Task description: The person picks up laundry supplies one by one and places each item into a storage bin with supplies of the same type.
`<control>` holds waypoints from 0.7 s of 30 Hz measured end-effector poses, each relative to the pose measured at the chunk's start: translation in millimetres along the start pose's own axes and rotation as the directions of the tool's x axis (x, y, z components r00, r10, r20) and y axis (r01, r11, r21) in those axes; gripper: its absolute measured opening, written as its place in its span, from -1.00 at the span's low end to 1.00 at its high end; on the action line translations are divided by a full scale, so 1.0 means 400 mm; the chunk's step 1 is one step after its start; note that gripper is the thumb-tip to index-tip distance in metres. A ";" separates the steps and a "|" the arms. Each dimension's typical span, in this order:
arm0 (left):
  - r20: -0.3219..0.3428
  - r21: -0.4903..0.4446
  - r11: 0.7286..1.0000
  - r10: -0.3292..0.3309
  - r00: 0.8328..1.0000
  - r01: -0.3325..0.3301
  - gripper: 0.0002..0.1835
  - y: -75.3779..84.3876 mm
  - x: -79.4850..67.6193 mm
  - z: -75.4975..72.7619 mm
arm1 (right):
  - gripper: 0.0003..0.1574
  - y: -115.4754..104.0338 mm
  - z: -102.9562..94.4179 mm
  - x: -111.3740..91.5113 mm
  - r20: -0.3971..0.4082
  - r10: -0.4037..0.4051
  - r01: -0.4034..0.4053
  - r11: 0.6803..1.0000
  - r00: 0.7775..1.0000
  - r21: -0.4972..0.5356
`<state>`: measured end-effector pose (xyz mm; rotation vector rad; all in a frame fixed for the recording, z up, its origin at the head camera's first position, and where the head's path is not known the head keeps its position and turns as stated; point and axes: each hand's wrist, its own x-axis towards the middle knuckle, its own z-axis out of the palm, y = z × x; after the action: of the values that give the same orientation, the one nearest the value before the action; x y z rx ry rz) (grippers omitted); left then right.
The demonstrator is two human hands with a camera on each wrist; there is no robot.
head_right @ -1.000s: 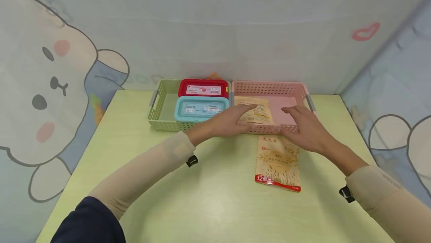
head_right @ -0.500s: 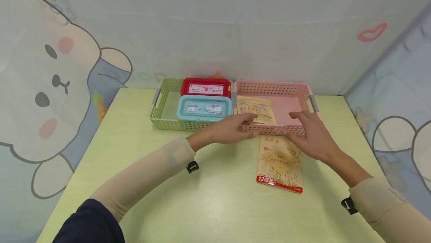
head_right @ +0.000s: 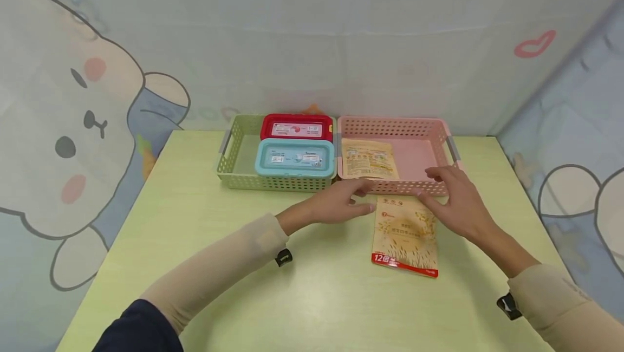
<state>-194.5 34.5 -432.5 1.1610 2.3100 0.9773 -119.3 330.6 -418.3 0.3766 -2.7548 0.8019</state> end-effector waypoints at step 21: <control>0.030 -0.010 0.993 -0.120 0.992 0.120 -0.28 -0.039 0.014 0.082 | -0.32 0.016 0.012 -0.033 0.114 0.113 -0.115 0.993 0.987 0.015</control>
<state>-186.9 46.0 -466.7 1.0123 2.3185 0.9228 -109.7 335.4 -429.5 0.2789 -2.8974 0.8636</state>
